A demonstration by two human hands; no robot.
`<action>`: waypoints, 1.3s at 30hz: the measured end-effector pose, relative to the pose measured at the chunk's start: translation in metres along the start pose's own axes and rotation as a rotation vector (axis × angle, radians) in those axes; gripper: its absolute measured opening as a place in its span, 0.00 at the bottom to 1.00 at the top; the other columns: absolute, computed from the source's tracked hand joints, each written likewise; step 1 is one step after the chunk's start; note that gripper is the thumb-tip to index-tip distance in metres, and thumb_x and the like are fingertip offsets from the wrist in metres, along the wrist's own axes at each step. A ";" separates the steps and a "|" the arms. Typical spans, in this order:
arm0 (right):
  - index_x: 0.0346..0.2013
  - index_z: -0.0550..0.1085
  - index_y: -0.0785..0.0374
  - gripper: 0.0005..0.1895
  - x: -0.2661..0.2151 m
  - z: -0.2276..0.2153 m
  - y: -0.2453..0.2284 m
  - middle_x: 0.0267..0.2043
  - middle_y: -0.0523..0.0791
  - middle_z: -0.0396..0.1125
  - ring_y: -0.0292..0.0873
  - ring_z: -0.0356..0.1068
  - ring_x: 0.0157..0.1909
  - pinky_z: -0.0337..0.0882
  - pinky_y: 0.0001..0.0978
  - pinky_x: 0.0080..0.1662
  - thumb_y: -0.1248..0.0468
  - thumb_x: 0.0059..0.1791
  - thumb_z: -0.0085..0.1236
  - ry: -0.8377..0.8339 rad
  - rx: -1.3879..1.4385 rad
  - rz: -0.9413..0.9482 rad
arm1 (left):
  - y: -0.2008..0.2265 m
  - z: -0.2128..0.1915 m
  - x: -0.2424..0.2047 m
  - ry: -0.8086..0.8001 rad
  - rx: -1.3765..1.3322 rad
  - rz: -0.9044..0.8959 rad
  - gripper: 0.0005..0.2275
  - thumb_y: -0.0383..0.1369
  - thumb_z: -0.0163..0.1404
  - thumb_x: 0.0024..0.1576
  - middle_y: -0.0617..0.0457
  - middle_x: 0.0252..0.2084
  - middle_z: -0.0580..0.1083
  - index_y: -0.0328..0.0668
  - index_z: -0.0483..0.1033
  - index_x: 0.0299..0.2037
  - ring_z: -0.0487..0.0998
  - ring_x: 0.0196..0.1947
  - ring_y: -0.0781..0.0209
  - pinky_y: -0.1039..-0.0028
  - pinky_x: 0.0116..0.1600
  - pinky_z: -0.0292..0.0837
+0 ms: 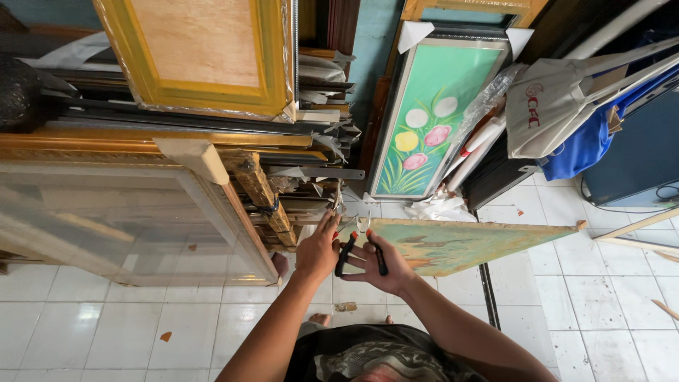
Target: The person uses pliers and a screwdriver to pry and remove wooden moldings from a picture frame. They then scrape the removed molding pieces on the floor with the screwdriver.
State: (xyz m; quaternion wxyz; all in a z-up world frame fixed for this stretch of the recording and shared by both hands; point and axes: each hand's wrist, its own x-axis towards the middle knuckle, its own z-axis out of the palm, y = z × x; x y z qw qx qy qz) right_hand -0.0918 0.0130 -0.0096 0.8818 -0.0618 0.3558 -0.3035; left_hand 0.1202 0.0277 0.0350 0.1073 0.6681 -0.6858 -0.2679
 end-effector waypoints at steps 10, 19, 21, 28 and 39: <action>0.24 0.64 0.55 0.31 0.035 -0.016 0.002 0.38 0.50 0.76 0.56 0.78 0.36 0.79 0.51 0.35 0.39 0.63 0.49 0.370 -0.276 -0.214 | -0.015 0.009 0.003 0.077 -0.025 0.060 0.31 0.28 0.46 0.68 0.52 0.87 0.55 0.58 0.58 0.84 0.86 0.52 0.34 0.44 0.53 0.90; 0.26 0.80 0.62 0.33 0.015 -0.010 0.012 0.18 0.47 0.58 0.46 0.65 0.26 0.75 0.39 0.34 0.35 0.57 0.64 0.496 -0.938 -0.325 | -0.046 0.032 0.004 0.080 -0.104 0.039 0.35 0.29 0.47 0.65 0.62 0.88 0.55 0.70 0.57 0.84 0.83 0.59 0.29 0.41 0.61 0.85; 0.23 0.64 0.58 0.30 -0.030 0.045 0.014 0.60 0.55 0.79 0.65 0.76 0.67 0.74 0.76 0.63 0.44 0.64 0.48 0.130 -0.320 -0.132 | -0.046 0.025 -0.006 0.051 -0.313 0.073 0.39 0.25 0.46 0.65 0.55 0.89 0.51 0.67 0.50 0.88 0.79 0.62 0.24 0.39 0.60 0.83; 0.23 0.62 0.52 0.28 0.002 0.033 0.019 0.56 0.53 0.78 0.70 0.75 0.64 0.69 0.86 0.61 0.43 0.63 0.47 0.016 -0.011 0.012 | -0.058 0.025 -0.007 -0.002 -0.427 0.021 0.41 0.23 0.45 0.64 0.59 0.88 0.56 0.75 0.49 0.88 0.77 0.67 0.28 0.42 0.63 0.83; 0.20 0.63 0.50 0.29 0.016 0.016 0.033 0.67 0.54 0.76 0.74 0.69 0.73 0.61 0.95 0.64 0.42 0.62 0.47 -0.077 0.096 0.050 | -0.069 0.020 -0.002 -0.071 -0.498 0.038 0.41 0.20 0.46 0.64 0.55 0.86 0.60 0.77 0.55 0.87 0.70 0.75 0.32 0.46 0.70 0.77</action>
